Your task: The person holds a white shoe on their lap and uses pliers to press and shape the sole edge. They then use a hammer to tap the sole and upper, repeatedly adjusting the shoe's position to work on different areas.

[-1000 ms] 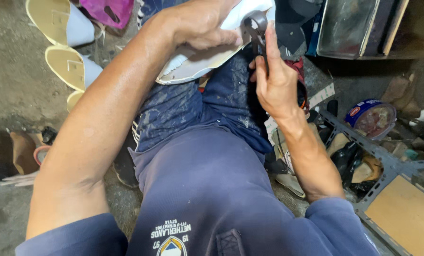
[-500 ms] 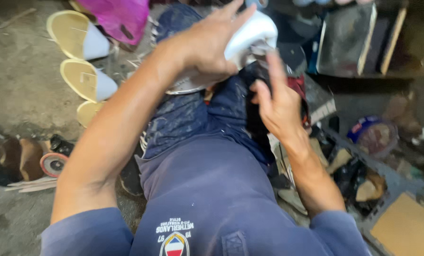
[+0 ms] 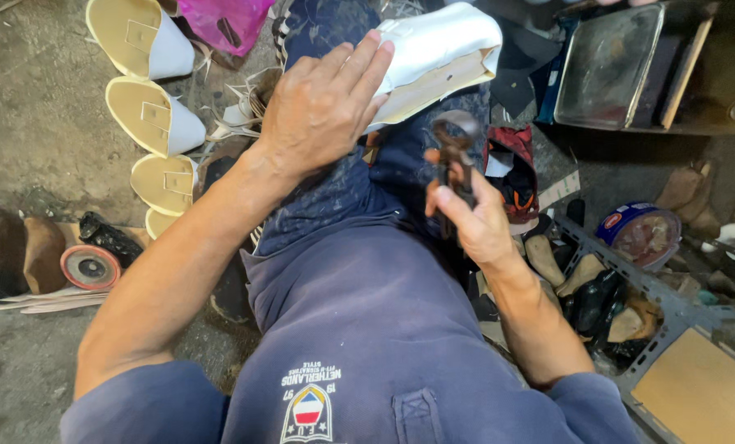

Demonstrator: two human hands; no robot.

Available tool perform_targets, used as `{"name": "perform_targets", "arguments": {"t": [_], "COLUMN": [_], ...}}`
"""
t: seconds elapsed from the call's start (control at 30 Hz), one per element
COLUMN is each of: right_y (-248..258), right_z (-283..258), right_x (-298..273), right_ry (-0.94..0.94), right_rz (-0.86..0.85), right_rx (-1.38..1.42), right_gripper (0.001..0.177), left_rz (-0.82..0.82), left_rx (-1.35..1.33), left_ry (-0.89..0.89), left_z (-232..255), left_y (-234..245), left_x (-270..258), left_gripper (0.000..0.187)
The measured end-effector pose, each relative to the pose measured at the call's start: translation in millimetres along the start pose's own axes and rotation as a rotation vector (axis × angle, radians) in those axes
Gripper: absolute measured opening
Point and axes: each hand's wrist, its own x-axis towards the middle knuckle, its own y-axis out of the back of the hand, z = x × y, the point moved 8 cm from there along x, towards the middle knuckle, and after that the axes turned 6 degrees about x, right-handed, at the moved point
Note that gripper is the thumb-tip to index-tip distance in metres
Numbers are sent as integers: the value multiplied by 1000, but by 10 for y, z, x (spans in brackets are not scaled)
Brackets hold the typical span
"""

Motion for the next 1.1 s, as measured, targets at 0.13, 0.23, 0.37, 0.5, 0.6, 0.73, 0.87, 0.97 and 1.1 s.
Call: {"name": "perform_targets", "arguments": {"t": [0.13, 0.23, 0.37, 0.5, 0.6, 0.73, 0.87, 0.97, 1.1], "right_y": [-288, -347, -379, -382, -387, -573, -508, -487, -438], "right_z": [-141, -288, -452, -667, -710, -857, -748, -740, -408], "right_x": [89, 179, 327, 344, 297, 118, 216, 297, 267], "right_ry": [-30, 113, 332, 301, 348, 780, 601, 129, -196], "right_rz": [-271, -314, -301, -361, -399, -129, -375, -532, -480], "right_rx": [-485, -955, -1259, -1413, -1529, -2211, -1904, -1413, -719], "right_gripper": [31, 32, 49, 45, 40, 7, 10, 26, 31], "left_rz": [-147, -109, 53, 69, 51, 7, 10, 55, 90], "left_rx": [-600, -712, -778, -702, -618, -625, -622, -634, -661], "left_ry": [312, 421, 483, 472, 418, 387, 397, 372, 357], "left_z": [-128, -119, -114, -17, 56, 93, 76, 39, 23], "left_y": [-70, -100, -77, -91, -52, -43, -82, -87, -165], "left_x": [-225, -340, -394, -446, -446, -420, -457, -465, -490], "left_gripper": [76, 71, 42, 42, 52, 52, 55, 55, 55]}}
